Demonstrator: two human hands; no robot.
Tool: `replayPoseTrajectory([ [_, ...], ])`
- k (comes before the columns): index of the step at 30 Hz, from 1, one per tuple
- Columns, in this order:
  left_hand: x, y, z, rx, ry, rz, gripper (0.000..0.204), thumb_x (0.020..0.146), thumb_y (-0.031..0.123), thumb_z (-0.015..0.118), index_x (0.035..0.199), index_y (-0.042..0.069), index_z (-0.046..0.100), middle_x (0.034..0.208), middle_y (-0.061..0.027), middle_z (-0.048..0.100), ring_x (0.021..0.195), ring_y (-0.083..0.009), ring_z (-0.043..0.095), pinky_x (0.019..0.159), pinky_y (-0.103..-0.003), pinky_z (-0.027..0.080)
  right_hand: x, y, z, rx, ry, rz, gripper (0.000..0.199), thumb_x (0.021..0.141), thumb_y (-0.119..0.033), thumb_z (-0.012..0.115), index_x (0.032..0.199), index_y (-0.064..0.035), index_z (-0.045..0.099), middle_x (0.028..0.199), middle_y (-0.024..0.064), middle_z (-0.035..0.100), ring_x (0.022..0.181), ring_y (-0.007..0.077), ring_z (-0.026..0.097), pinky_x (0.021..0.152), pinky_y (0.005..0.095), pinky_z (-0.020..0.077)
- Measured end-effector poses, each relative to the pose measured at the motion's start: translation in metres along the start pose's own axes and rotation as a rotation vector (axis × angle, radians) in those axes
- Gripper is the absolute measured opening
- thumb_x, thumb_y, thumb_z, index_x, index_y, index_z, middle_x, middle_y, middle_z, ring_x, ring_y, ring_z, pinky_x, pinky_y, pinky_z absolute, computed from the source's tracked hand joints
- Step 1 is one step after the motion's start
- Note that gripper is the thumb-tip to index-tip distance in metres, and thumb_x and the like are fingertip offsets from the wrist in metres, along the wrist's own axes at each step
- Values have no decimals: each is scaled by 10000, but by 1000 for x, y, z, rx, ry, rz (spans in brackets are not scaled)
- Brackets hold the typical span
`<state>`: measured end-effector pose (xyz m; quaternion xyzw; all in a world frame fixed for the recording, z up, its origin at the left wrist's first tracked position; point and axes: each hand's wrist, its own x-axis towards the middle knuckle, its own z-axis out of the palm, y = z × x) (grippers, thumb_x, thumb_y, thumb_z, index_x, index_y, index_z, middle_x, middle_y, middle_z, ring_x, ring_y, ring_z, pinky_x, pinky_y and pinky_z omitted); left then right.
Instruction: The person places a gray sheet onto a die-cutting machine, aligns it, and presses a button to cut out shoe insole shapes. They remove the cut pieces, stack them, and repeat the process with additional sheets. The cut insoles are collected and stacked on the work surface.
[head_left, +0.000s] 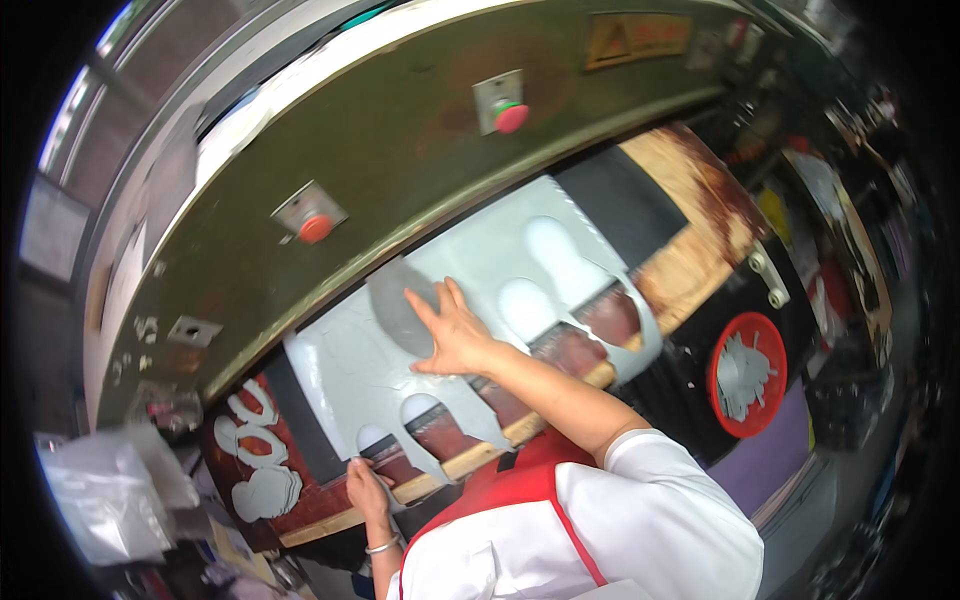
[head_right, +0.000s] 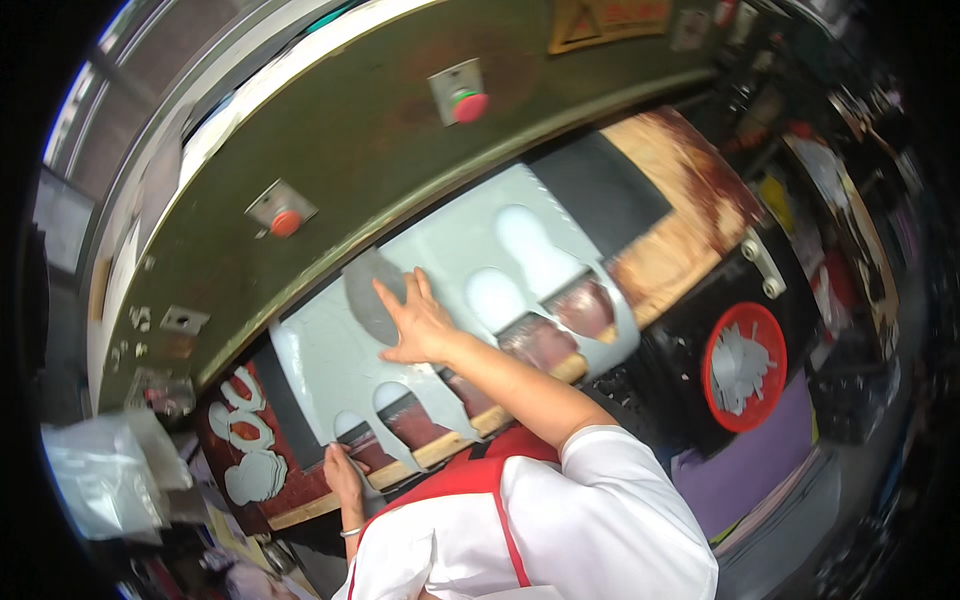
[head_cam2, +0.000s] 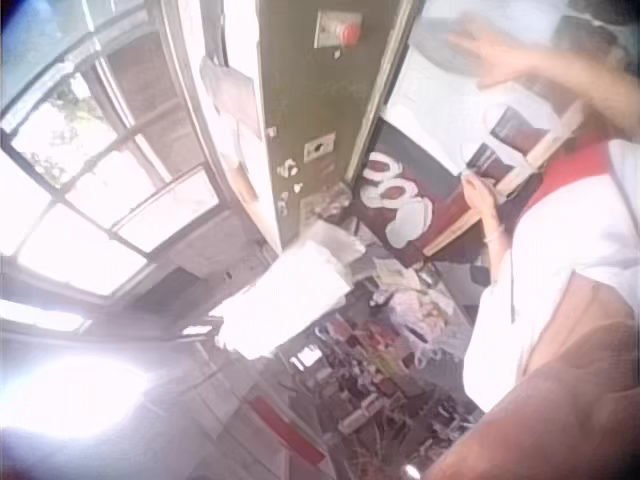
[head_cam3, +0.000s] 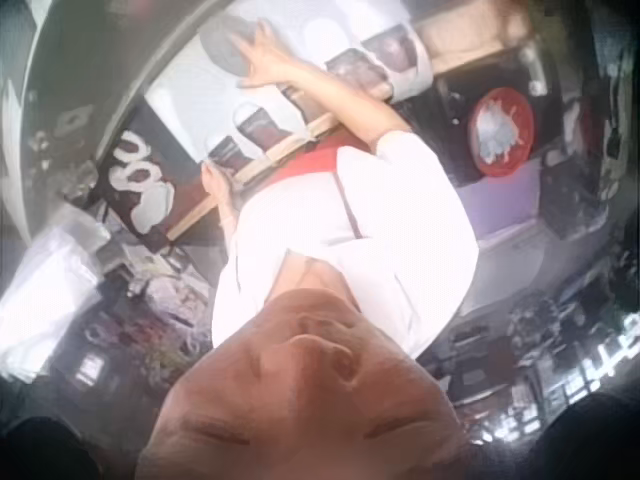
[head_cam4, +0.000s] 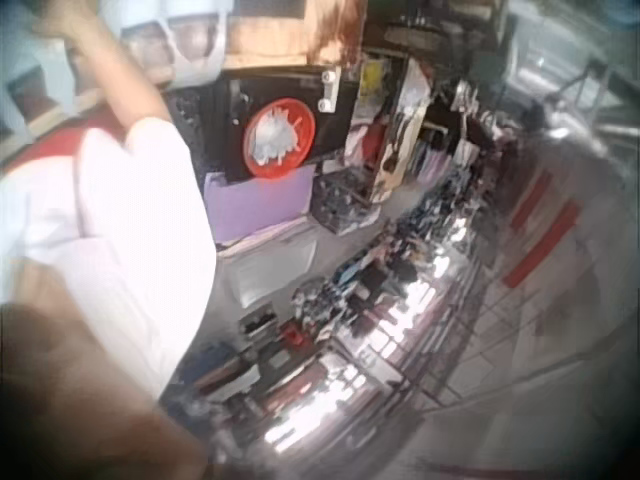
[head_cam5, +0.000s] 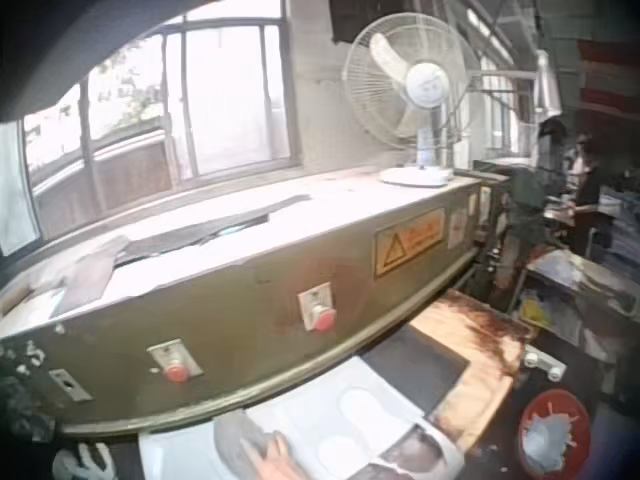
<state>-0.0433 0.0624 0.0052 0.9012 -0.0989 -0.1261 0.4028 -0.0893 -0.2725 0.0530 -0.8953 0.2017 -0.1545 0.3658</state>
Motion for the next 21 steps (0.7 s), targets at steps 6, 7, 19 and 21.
replayPoseTrajectory([
  [6, 15, -3, 25, -223, 100, 70, 397, 1011, 337, 382, 789, 46, 536, 527, -51, 568, 481, -119, 531, 490, -267, 396, 22, 14, 31, -60, 230, -106, 984, 517, -220, 814, 1395, -125, 382, 1355, 391, 226, 1300, 558, 174, 1016, 512, 388],
  [7, 12, -11, 24, -335, 62, 63, 381, 1014, 303, 385, 767, 44, 517, 543, -36, 555, 472, -101, 489, 482, -244, 378, 17, 13, 28, -41, 196, -74, 958, 504, -191, 806, 1372, -136, 406, 1363, 357, 246, 1296, 521, 216, 1011, 505, 390],
  [19, -29, -52, 23, -312, 73, 197, 372, 1003, 285, 343, 746, 35, 445, 563, -85, 547, 509, -187, 557, 491, -297, 407, -19, 17, -23, 160, 608, 257, 799, 572, -134, 816, 1257, -61, 412, 1269, 174, 420, 1239, 323, 373, 1030, 427, 334],
  [21, -25, -49, 25, -300, 82, 217, 374, 1003, 282, 342, 742, 34, 447, 560, -85, 551, 505, -189, 555, 489, -297, 406, -9, 25, -11, 53, 688, 275, 799, 565, -140, 811, 1252, -58, 412, 1293, 220, 373, 1275, 370, 291, 1065, 449, 279],
])
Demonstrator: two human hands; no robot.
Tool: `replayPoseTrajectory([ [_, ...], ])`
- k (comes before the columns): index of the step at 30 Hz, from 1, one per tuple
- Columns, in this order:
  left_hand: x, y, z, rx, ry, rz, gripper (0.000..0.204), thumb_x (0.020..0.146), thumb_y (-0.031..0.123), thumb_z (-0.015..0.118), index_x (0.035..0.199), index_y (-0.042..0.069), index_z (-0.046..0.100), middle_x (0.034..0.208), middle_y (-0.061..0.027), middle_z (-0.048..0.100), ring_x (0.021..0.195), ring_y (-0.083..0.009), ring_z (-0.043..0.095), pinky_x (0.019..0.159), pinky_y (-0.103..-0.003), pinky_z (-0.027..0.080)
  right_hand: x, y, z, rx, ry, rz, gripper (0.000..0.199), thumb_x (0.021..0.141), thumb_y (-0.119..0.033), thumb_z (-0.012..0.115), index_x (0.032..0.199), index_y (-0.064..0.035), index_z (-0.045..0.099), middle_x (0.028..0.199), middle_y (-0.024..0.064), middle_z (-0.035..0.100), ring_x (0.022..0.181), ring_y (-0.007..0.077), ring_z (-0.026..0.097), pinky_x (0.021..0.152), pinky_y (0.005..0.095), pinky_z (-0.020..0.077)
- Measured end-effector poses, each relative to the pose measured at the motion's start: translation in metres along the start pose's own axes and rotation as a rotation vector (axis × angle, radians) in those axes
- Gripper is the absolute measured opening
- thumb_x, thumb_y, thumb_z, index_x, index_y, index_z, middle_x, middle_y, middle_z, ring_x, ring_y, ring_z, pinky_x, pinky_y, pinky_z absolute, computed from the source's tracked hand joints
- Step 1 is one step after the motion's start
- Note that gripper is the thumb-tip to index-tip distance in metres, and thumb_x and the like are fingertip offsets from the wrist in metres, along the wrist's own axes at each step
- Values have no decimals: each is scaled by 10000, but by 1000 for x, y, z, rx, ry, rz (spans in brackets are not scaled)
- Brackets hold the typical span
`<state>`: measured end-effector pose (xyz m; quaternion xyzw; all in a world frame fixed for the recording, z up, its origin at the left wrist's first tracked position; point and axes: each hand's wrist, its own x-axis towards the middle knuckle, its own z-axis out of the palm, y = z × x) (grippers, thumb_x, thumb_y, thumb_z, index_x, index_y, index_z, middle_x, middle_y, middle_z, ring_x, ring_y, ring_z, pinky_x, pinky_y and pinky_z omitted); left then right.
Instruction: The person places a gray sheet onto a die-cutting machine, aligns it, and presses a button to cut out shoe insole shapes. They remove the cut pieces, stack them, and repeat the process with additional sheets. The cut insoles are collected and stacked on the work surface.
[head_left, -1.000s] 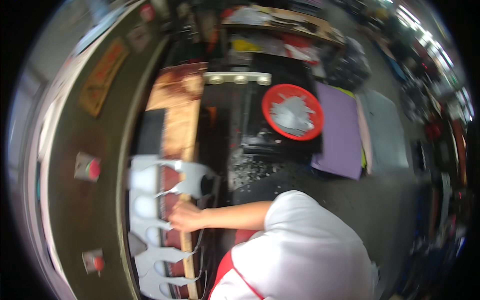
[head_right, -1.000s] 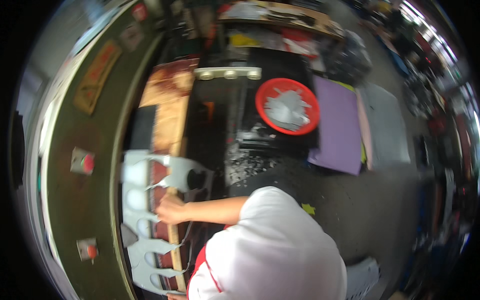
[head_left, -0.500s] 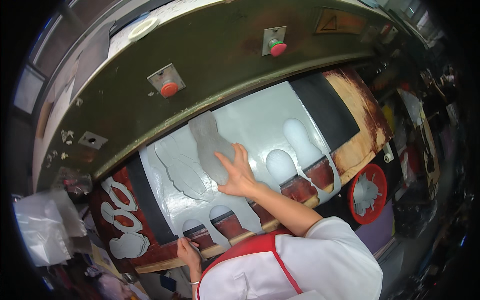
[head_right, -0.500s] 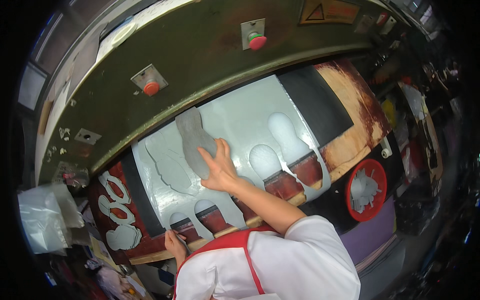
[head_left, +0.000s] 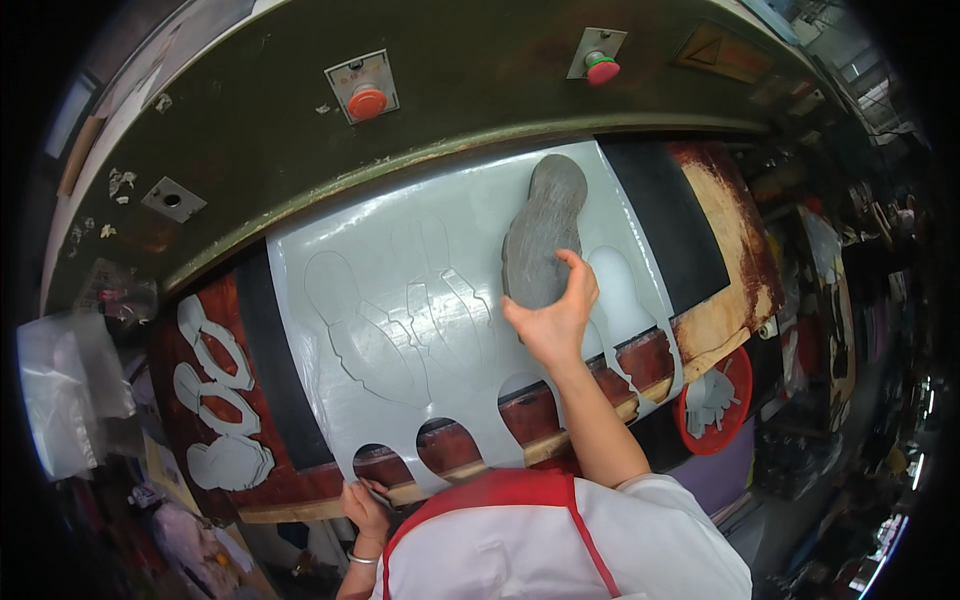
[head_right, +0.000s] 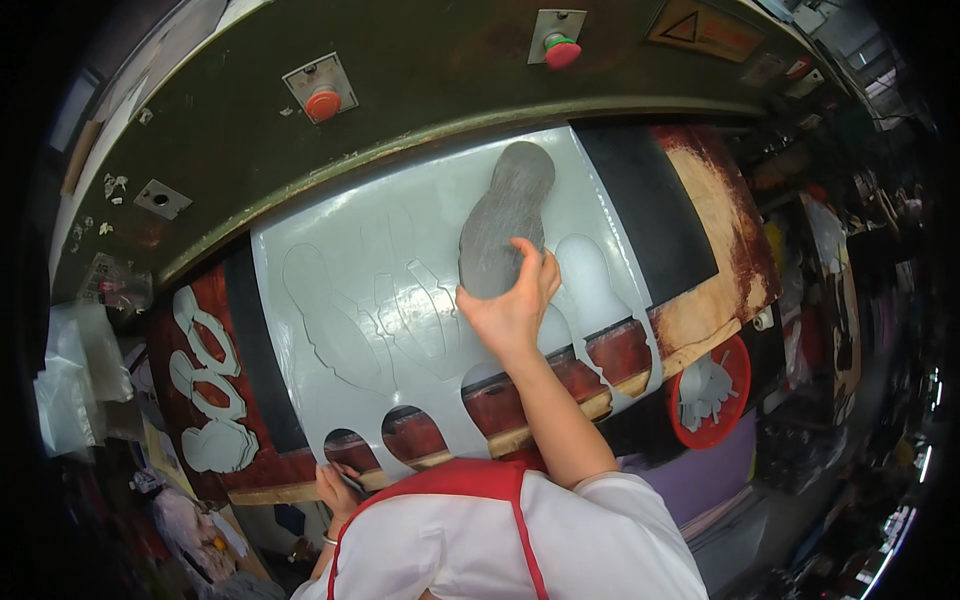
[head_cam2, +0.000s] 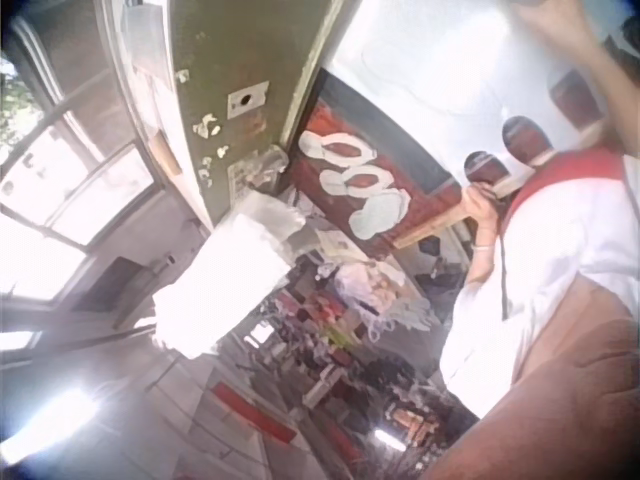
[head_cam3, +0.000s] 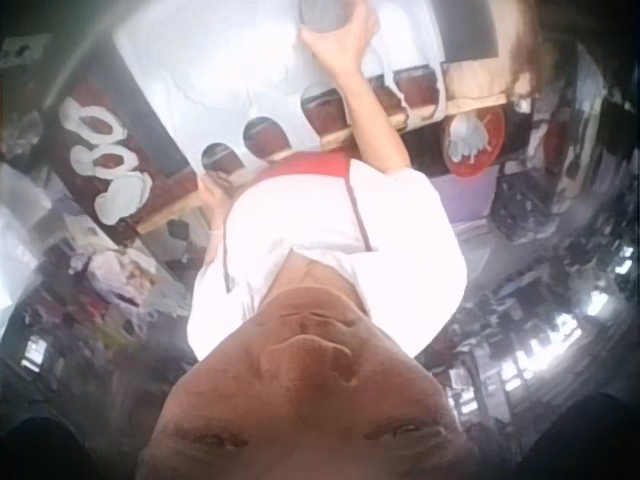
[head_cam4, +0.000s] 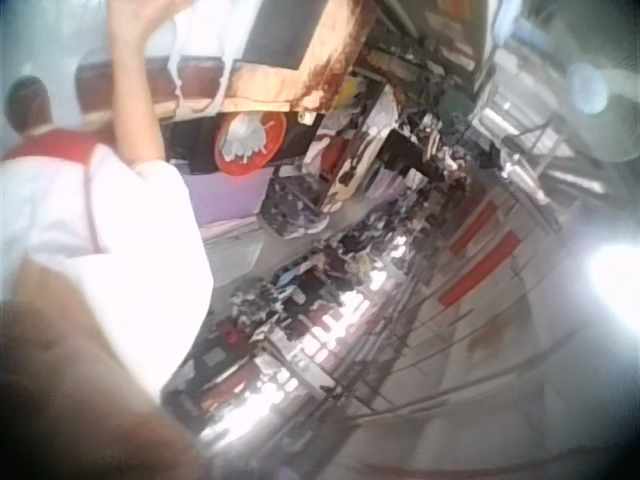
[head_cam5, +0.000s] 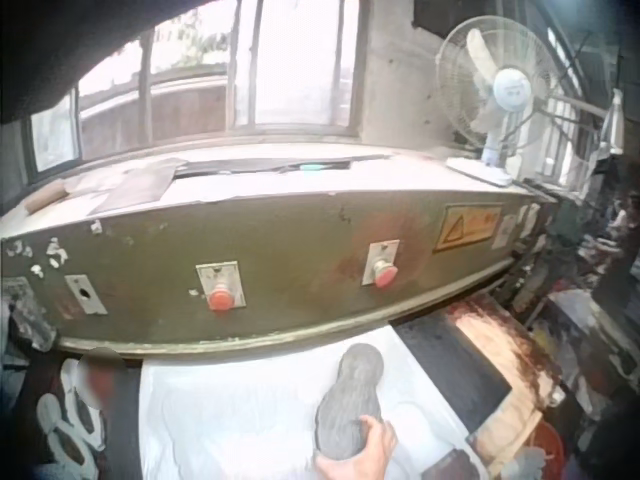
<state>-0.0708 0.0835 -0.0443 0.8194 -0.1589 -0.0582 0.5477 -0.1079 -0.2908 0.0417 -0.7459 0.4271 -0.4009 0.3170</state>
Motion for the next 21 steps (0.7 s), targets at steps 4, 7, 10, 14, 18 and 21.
replayPoseTrajectory([
  [4, 10, 5, 3, 30, -21, -9, 375, 1001, 273, 346, 742, 32, 469, 559, -80, 557, 497, -193, 551, 485, -301, 408, 2, 8, 33, -199, 5, -5, 858, 565, -151, 822, 1299, -55, 387, 1322, 315, 282, 1248, 470, 284, 1054, 506, 274],
  [7, 20, 8, 5, 131, -5, 3, 352, 990, 232, 370, 731, 28, 493, 572, -80, 581, 526, -221, 568, 516, -336, 413, 11, 23, 38, -99, 19, -136, 925, 563, -163, 829, 1350, -44, 357, 1365, 337, 246, 1284, 482, 238, 1061, 530, 254],
  [10, 33, 10, 10, 156, 29, 24, 351, 987, 224, 369, 725, 30, 498, 577, -80, 586, 531, -239, 570, 525, -344, 412, 29, 48, 22, 66, -80, -231, 819, 727, -182, 766, 1391, -20, 314, 1340, 271, 377, 1242, 378, 387, 1029, 463, 344],
  [14, 56, 20, 18, 225, 63, 41, 356, 989, 227, 369, 723, 29, 498, 578, -82, 582, 526, -238, 563, 524, -340, 411, 60, 67, 16, 707, -114, 223, 563, 948, -207, 528, 1413, -5, 284, 1253, 190, 513, 1140, 239, 519, 942, 361, 455],
  [18, 83, 38, 24, 174, 62, 18, 366, 996, 236, 369, 723, 27, 496, 580, -79, 573, 524, -216, 553, 524, -327, 409, 109, 47, 21, 682, -5, 244, 501, 1005, -241, 429, 1417, 1, 278, 1210, 186, 543, 1090, 217, 546, 892, 330, 476],
  [21, 108, 56, 30, 183, 93, -34, 373, 1000, 244, 368, 722, 28, 494, 582, -75, 564, 528, -204, 549, 525, -322, 409, 179, 20, 17, 364, 175, -40, 569, 986, -269, 452, 1423, 32, 244, 1323, 262, 423, 1195, 316, 445, 994, 440, 367],
])
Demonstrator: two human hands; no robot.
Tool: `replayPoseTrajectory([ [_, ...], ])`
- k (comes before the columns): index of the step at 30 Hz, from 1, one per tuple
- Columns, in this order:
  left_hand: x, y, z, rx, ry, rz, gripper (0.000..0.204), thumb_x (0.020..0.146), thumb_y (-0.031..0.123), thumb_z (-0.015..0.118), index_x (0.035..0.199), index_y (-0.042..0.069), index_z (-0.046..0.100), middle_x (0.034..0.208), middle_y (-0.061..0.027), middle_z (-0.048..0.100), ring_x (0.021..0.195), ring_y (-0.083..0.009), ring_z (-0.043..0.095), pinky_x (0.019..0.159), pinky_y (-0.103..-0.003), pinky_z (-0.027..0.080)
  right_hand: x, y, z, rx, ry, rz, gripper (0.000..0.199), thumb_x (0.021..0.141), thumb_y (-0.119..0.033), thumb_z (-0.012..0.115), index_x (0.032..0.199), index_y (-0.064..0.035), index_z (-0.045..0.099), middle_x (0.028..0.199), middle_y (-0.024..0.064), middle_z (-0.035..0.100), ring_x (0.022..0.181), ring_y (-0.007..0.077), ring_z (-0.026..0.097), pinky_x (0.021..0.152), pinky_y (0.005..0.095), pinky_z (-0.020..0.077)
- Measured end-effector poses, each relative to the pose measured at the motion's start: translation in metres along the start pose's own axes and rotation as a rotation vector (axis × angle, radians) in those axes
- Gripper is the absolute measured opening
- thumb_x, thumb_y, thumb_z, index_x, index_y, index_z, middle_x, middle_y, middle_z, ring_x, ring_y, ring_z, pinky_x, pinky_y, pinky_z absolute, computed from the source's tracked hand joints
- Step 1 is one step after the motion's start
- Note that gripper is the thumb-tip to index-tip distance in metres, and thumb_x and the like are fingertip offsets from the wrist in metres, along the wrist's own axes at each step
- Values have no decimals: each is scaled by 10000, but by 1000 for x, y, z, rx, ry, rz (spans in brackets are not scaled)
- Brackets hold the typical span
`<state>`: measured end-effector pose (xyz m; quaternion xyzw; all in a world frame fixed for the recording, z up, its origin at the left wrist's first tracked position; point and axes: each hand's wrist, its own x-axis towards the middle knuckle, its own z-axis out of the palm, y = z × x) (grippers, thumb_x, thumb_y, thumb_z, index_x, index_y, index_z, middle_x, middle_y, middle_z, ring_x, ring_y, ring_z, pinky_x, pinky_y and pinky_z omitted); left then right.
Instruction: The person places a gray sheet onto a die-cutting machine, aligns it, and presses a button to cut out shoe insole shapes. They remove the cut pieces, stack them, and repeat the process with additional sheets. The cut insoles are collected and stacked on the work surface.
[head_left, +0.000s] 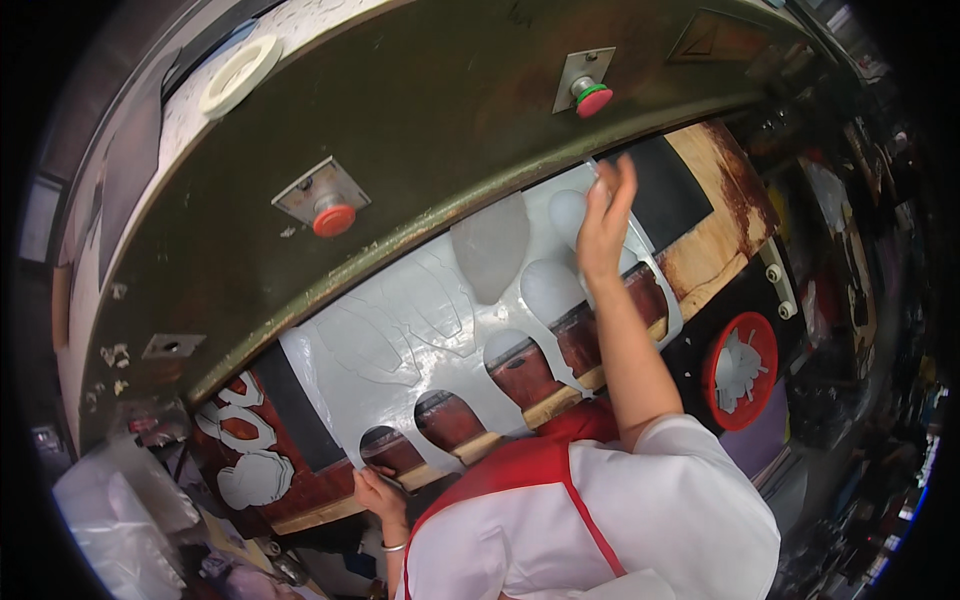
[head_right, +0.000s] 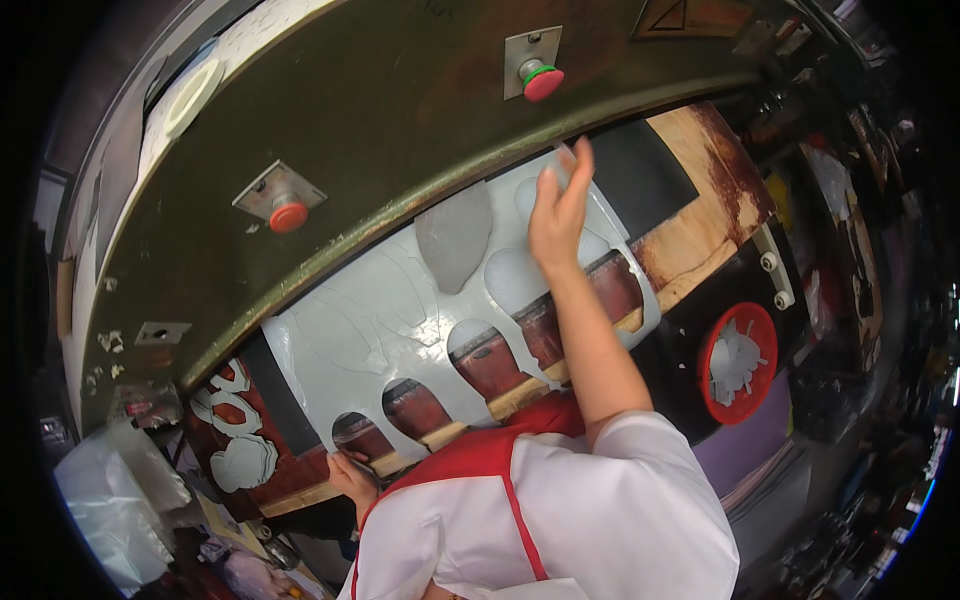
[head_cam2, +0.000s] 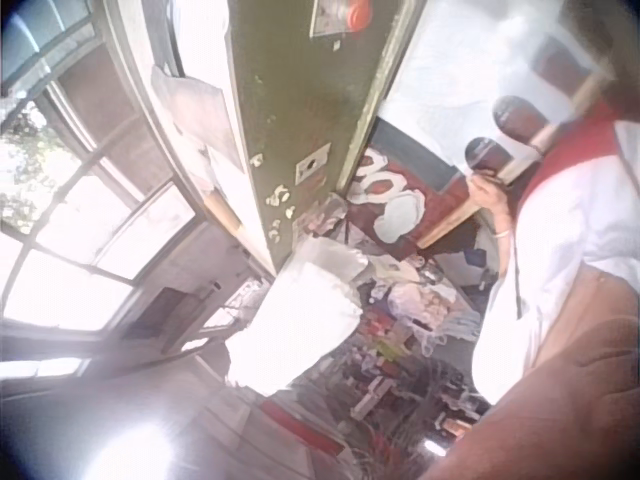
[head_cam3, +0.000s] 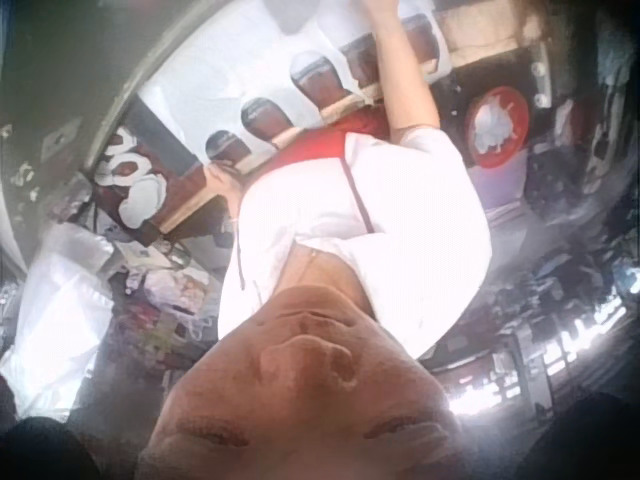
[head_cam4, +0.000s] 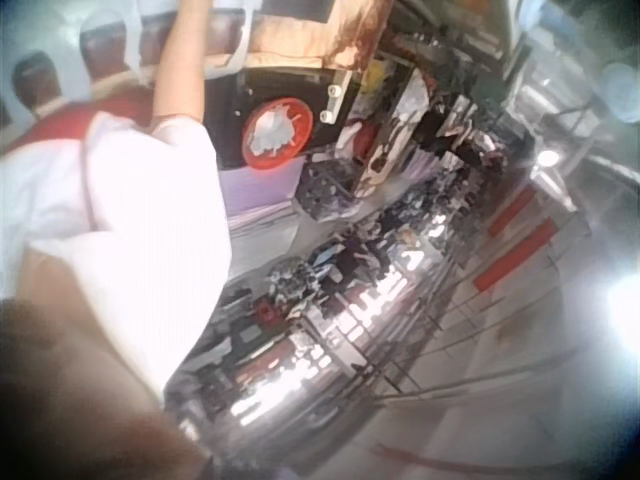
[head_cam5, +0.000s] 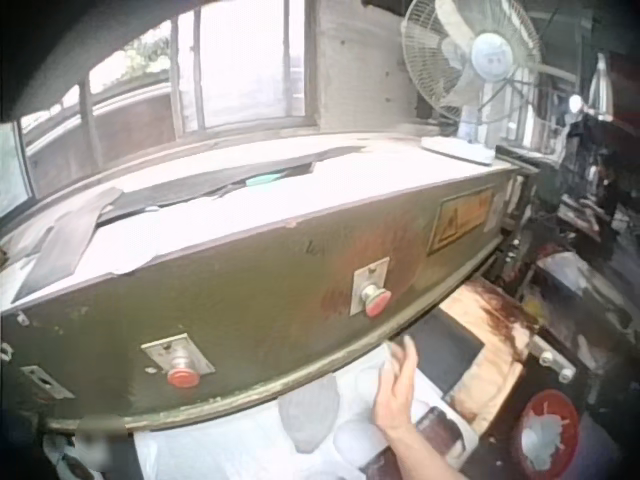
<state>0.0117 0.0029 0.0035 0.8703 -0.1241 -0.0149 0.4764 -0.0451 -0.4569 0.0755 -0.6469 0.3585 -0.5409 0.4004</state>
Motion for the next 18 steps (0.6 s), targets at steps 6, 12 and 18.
replayPoseTrajectory([
  [6, 60, 34, 16, 155, 25, 32, 374, 999, 244, 371, 718, 30, 492, 586, -81, 560, 527, -213, 547, 523, -326, 409, 99, -21, 62, -532, -38, -351, 846, 918, -362, 547, 1421, 122, 68, 1436, 390, 118, 1350, 498, 143, 1108, 538, 137],
  [12, 123, 48, 22, 169, 47, 22, 368, 1002, 243, 378, 720, 35, 488, 588, -79, 559, 530, -213, 541, 533, -332, 414, 103, -11, 79, -493, -92, -282, 970, 872, -372, 620, 1430, 100, -19, 1469, 358, 47, 1369, 489, 113, 1123, 516, 133],
  [18, 134, 40, 20, 169, 45, 107, 351, 1003, 249, 391, 744, 39, 501, 583, -65, 556, 531, -187, 543, 531, -321, 416, 39, -5, 38, -433, -91, -231, 839, 814, -242, 672, 1426, 67, 188, 1395, 327, 257, 1277, 467, 287, 1062, 502, 263],
])
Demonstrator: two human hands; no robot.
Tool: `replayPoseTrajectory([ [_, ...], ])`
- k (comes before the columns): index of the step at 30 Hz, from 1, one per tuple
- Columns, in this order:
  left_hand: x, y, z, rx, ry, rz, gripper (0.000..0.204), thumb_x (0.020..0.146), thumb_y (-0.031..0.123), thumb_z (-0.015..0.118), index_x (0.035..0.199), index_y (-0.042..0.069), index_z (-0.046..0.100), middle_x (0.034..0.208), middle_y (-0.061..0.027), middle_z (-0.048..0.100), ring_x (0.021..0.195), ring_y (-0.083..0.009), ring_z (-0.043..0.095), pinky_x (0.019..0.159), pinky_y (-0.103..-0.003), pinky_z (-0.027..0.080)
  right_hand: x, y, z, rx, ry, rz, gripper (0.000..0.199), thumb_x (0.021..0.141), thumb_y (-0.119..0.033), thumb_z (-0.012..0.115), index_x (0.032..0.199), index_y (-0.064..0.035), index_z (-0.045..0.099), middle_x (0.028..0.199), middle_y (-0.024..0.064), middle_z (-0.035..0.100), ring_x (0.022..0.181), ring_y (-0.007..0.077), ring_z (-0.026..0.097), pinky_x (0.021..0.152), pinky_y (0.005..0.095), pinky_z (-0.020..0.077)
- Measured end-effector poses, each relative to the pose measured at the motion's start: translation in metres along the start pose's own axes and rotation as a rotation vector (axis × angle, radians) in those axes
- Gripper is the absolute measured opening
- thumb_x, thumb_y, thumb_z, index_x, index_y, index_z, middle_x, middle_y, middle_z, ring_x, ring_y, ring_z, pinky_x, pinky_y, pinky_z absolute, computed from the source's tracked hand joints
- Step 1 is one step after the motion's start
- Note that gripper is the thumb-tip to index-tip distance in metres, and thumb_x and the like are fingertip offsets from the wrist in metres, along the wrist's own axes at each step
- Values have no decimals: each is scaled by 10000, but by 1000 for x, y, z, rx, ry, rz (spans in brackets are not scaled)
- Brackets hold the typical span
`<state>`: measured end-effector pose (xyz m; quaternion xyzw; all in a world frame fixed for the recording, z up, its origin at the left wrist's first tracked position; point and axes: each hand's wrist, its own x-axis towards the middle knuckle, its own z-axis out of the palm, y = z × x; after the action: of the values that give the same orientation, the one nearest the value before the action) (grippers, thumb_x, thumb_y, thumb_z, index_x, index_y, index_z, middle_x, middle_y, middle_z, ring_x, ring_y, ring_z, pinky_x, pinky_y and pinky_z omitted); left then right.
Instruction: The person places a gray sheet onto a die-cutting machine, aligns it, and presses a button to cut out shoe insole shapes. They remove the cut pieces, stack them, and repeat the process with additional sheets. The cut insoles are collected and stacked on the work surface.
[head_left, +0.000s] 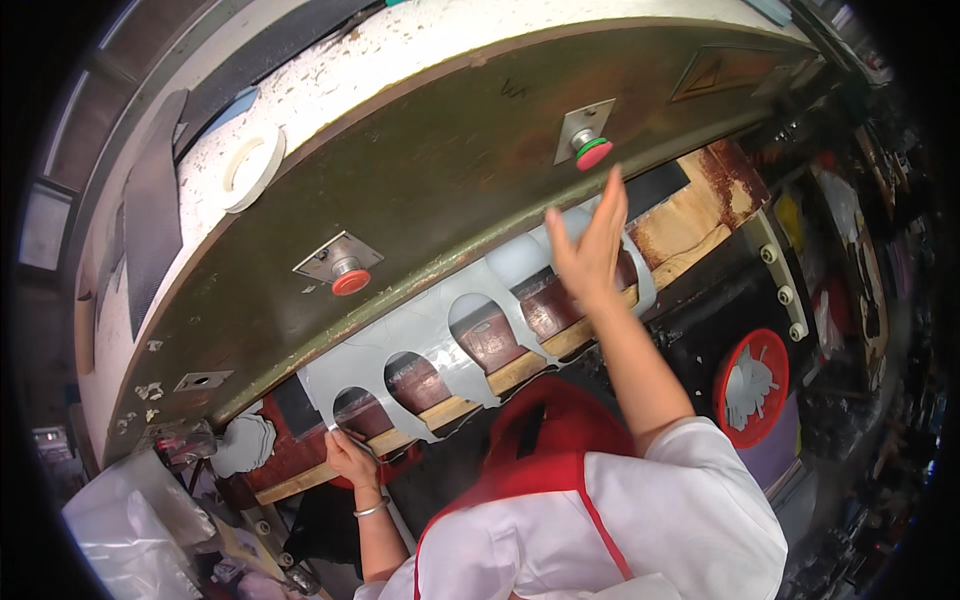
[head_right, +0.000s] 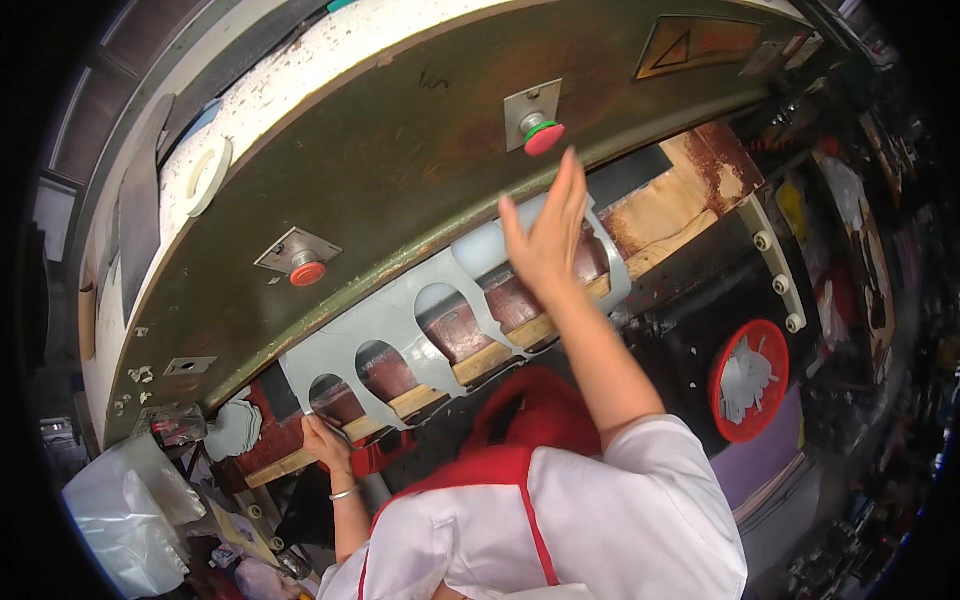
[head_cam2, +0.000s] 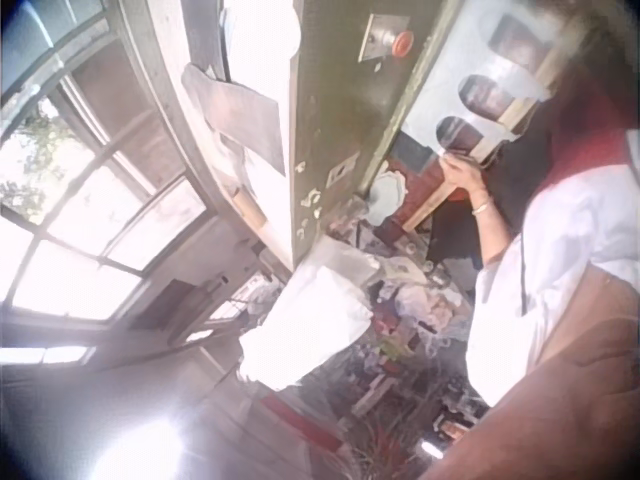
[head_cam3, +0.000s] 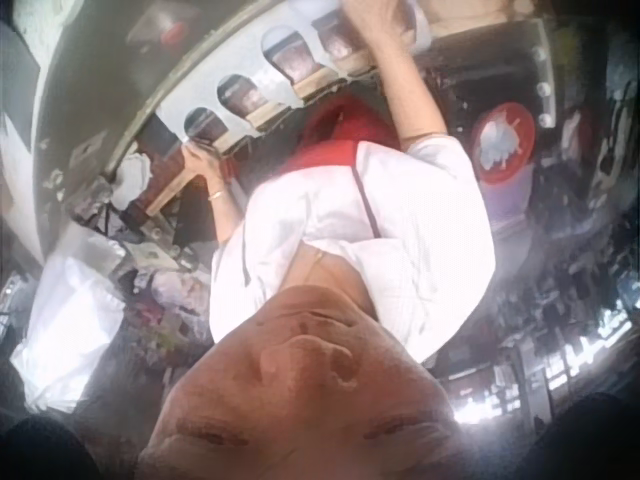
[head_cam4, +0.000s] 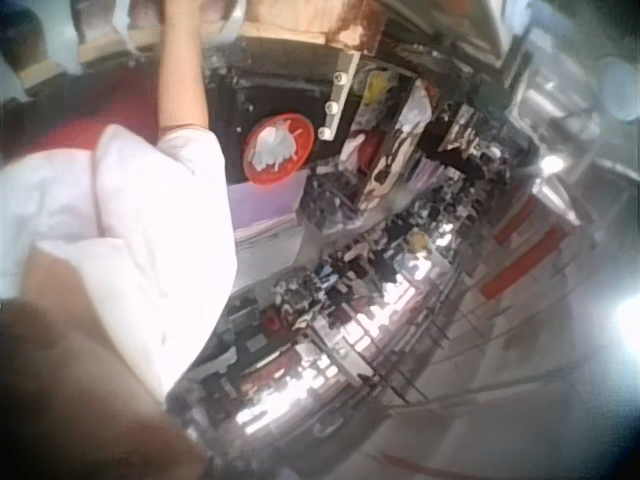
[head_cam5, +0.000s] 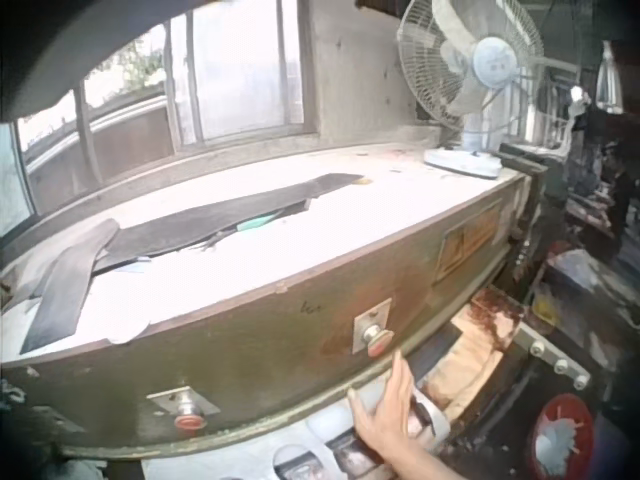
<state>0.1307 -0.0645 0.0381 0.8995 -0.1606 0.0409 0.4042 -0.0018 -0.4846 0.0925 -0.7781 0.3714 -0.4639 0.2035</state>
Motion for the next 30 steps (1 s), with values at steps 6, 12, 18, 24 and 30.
replayPoseTrajectory([
  [6, -8, -28, 16, -61, 86, -10, 350, 1004, 274, 424, 772, 23, 499, 607, -41, 520, 560, -127, 502, 523, -298, 416, -107, -8, 2, 26, -432, 104, 337, 770, -360, 716, 777, -32, 639, 646, 132, 615, 656, 347, 602, 592, 446, 476],
  [12, -17, -56, 19, -277, 8, -107, 356, 1021, 254, 406, 814, -23, 488, 660, -82, 492, 601, -163, 463, 568, -328, 420, -126, 3, 7, 88, -479, 220, 327, 835, -256, 615, 640, 4, 589, 652, 238, 562, 638, 422, 583, 601, 471, 472],
  [18, -95, -82, -9, -97, 71, 46, 352, 974, 261, 504, 928, -54, 654, 864, -241, 661, 776, -353, 619, 689, -414, 491, -173, -1, -80, 120, -349, 106, 296, 791, -187, 662, 557, -52, 540, 573, 118, 530, 620, 303, 558, 548, 426, 440],
  [24, -132, -47, -45, 125, -84, -56, 282, 972, 166, 494, 1108, -61, 590, 1012, -244, 634, 928, -356, 612, 817, -407, 496, -154, -22, -86, -35, -242, 198, 624, 687, -317, 763, 1205, -61, 527, 1148, 264, 510, 1174, 425, 406, 923, 464, 436],
  [30, -141, 16, -63, -3, 64, -109, 306, 961, 168, 501, 1189, -31, 543, 1018, -178, 596, 922, -286, 561, 814, -363, 462, -171, -50, -72, -174, -529, 235, 1021, 576, -385, 811, 1424, -85, 330, 1379, 465, 114, 1316, 595, 102, 1090, 566, 247],
])
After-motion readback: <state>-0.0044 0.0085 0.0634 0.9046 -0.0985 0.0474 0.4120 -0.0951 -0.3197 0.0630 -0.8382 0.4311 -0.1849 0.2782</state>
